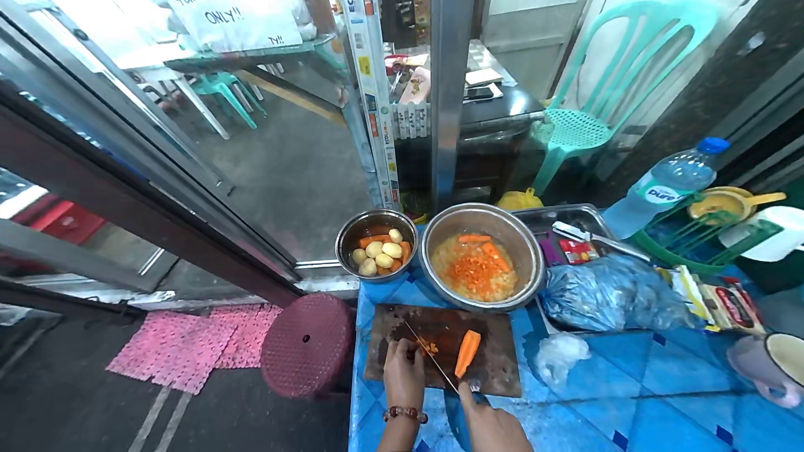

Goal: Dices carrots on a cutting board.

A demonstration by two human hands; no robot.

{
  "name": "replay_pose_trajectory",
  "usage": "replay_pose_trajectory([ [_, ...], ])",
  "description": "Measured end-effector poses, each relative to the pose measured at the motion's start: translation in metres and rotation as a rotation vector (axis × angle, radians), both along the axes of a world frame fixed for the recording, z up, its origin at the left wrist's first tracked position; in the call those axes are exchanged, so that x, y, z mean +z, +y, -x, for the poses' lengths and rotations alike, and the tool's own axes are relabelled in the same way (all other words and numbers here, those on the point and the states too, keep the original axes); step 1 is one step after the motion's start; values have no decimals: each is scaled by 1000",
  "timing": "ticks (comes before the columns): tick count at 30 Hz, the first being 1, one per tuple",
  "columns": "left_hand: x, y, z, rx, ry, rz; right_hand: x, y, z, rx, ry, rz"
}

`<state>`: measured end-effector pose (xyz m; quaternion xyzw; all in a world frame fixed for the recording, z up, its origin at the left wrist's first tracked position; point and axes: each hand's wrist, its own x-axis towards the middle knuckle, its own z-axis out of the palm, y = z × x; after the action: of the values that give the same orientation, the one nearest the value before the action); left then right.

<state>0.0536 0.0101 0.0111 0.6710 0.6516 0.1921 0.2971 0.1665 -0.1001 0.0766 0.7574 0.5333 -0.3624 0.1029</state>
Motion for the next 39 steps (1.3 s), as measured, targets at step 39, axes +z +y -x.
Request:
replay_pose_trajectory([
  [39, 2, 1, 13, -29, -22, 38, -13, 6, -9, -19, 166, -8],
])
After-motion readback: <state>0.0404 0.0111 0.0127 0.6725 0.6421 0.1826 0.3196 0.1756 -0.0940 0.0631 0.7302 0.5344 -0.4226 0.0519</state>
